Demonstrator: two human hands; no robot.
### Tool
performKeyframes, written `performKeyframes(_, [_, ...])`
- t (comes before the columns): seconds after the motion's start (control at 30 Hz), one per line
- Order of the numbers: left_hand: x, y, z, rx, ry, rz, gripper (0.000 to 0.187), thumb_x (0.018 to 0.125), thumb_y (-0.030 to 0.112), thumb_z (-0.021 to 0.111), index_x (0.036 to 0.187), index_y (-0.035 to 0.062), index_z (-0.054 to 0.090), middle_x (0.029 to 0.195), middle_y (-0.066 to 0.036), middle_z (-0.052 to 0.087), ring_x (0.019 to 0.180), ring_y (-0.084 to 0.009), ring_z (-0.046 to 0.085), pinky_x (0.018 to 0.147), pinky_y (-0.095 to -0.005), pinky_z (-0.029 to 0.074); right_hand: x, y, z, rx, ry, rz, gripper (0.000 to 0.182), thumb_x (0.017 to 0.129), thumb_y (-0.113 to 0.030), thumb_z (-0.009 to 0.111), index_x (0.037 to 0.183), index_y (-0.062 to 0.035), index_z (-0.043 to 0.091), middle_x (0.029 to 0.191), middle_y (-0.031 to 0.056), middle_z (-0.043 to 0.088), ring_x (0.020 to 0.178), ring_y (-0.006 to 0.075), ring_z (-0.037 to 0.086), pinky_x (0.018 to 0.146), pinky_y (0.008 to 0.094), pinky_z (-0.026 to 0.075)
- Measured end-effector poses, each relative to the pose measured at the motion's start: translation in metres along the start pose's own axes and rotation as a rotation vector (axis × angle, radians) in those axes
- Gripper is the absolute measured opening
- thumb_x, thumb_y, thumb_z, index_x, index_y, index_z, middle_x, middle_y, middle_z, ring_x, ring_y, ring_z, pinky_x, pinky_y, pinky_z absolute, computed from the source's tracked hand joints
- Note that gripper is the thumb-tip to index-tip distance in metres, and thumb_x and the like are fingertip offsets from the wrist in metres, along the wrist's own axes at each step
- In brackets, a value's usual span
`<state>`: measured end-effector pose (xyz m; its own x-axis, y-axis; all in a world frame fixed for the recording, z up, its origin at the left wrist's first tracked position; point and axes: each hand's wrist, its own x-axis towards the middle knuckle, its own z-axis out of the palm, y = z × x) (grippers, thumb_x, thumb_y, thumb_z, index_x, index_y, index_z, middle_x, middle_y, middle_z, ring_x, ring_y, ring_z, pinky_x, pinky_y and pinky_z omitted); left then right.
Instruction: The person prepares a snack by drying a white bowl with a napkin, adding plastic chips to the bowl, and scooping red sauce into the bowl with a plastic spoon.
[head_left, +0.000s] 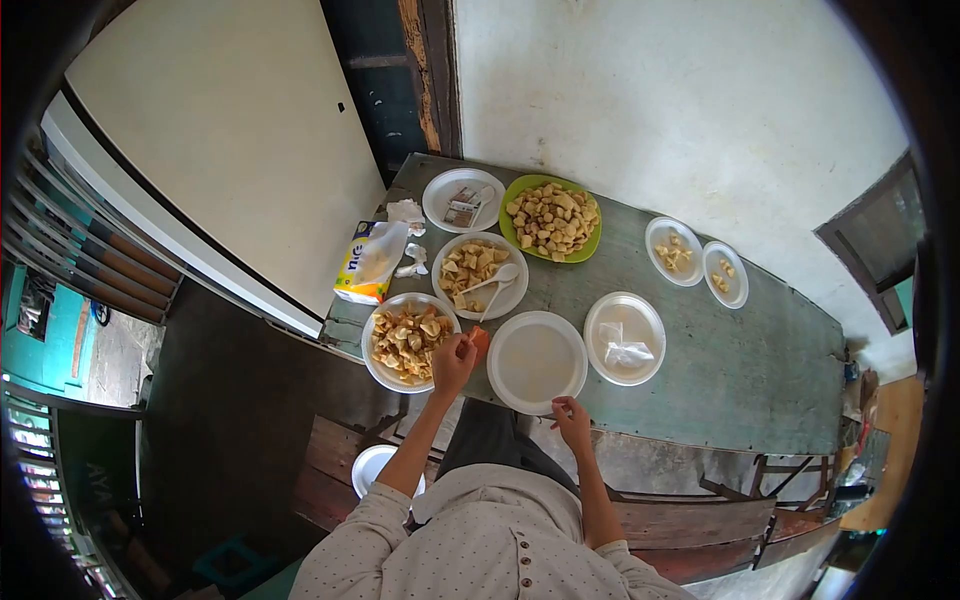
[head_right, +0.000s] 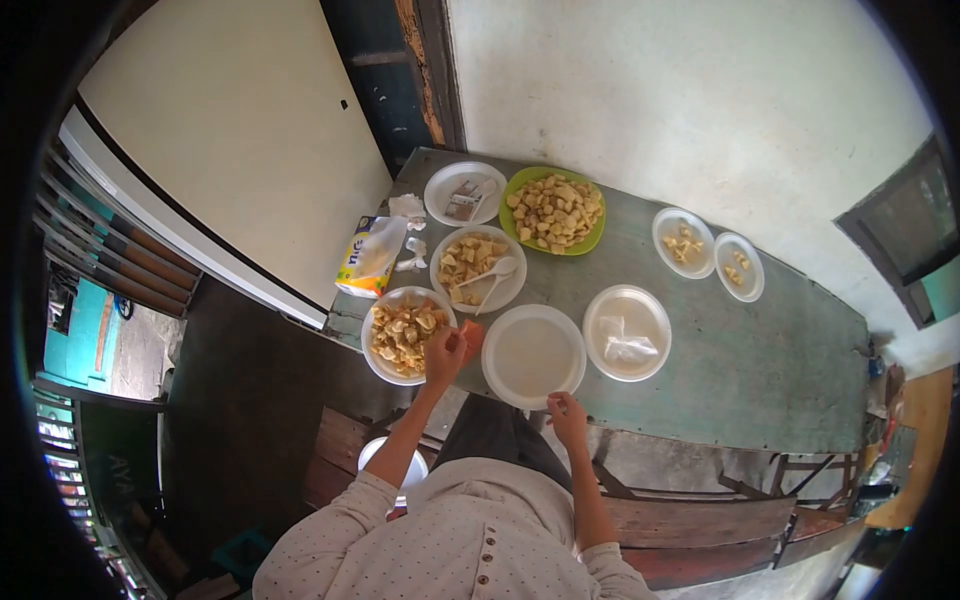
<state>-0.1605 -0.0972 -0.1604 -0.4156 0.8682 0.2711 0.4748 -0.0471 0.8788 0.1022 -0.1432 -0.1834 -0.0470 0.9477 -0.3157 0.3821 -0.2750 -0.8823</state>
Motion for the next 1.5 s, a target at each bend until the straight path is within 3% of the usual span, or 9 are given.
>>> performKeyframes(0.13, [-0.001,0.028,-0.017,-0.155,-0.086,-0.132,0.007,0.074,0.007,0.058,0.073,0.0007,0.055,0.054,-0.007,0.054,0.047,-0.0151,0.055,0.046,-0.0281,0.042,-0.002,-0.012,0.001,0.038,-0.004,-0.014,0.022,0.081,-0.020,0.056,0.093,-0.0017,0.059,0.068,0.0080,0.057,0.049,0.0140,0.057,0.046,0.0253,0.045])
performKeyframes(0.33, [-0.016,0.091,-0.038,-0.154,-0.169,0.021,0.005,0.076,0.005,0.056,0.075,0.0002,0.055,0.055,-0.004,0.055,0.046,-0.0093,0.054,0.044,-0.0215,0.040,-0.006,-0.050,0.006,0.142,-0.016,-0.099,0.028,0.084,-0.023,0.053,0.105,-0.0043,0.054,0.080,0.0046,0.054,0.070,0.0094,0.054,0.058,0.0228,0.044])
performKeyframes(0.5, [-0.030,0.132,-0.041,-0.357,-0.386,-0.100,0.006,0.079,0.005,0.053,0.081,-0.0008,0.055,0.062,-0.001,0.055,0.054,-0.0040,0.052,0.049,-0.0187,0.041,0.003,-0.075,0.025,0.655,-0.147,0.019,0.054,0.089,-0.048,0.030,0.127,-0.0103,0.036,0.114,0.0104,0.050,0.097,0.0160,0.050,0.078,0.0298,0.042])
performKeyframes(0.73, [-0.033,0.161,-0.029,-0.688,-0.516,-0.211,0.008,0.080,0.006,0.051,0.079,-0.0015,0.054,0.066,0.002,0.052,0.059,-0.0004,0.047,0.052,-0.0155,0.038,-0.002,-0.082,0.028,1.138,-0.569,0.103,0.058,0.088,-0.054,0.025,0.130,-0.0137,0.032,0.121,0.0087,0.045,0.102,0.0209,0.051,0.088,0.0338,0.040])
performKeyframes(0.8, [-0.034,0.154,-0.023,-0.605,-0.545,-0.212,0.007,0.080,0.006,0.052,0.079,-0.0011,0.054,0.066,0.002,0.051,0.059,-0.0003,0.047,0.052,-0.0159,0.039,-0.002,-0.067,0.033,1.566,-0.743,0.158,0.059,0.088,-0.055,0.025,0.131,-0.0141,0.031,0.120,0.0077,0.046,0.106,0.0218,0.049,0.092,0.0336,0.037])
performKeyframes(0.9, [-0.042,0.145,-0.012,-0.620,-0.463,-0.179,0.007,0.080,0.006,0.052,0.078,0.0000,0.054,0.066,0.002,0.052,0.058,-0.0006,0.047,0.050,-0.0173,0.039,-0.025,-0.099,0.034,1.555,-0.544,0.402,0.063,0.087,-0.057,0.026,0.132,-0.0140,0.030,0.117,0.0078,0.048,0.108,0.0219,0.048,0.092,0.0334,0.038])
performKeyframes(1.0, [-0.049,0.146,-0.009,-0.551,-0.482,-0.130,0.007,0.078,0.008,0.055,0.078,0.0013,0.055,0.065,-0.002,0.055,0.053,-0.0055,0.051,0.049,-0.0208,0.041,-0.024,-0.088,0.034,1.707,-0.640,0.477,0.067,0.085,-0.060,0.028,0.133,-0.0135,0.028,0.118,0.0077,0.048,0.111,0.0233,0.046,0.093,0.0358,0.037])
performKeyframes(1.13, [-0.056,0.145,-0.005,-0.228,-0.433,0.131,0.014,0.071,0.014,0.062,0.081,0.0042,0.058,0.069,-0.010,0.058,0.059,-0.0242,0.057,0.054,-0.0305,0.044,-0.026,-0.101,0.029,1.661,-0.531,0.249,0.065,0.085,-0.057,0.034,0.131,-0.0109,0.031,0.116,0.0154,0.049,0.113,0.0271,0.044,0.094,0.0394,0.037])
performKeyframes(1.5, [-0.072,0.104,-0.008,0.004,-0.441,0.103,0.015,0.071,0.018,0.063,0.080,0.0063,0.060,0.071,-0.007,0.059,0.065,-0.0241,0.057,0.058,-0.0327,0.045,0.003,-0.039,0.022,1.503,-0.458,0.431,0.040,0.087,-0.041,0.043,0.110,-0.0101,0.053,0.105,0.0135,0.056,0.091,0.0261,0.056,0.076,0.0378,0.048])
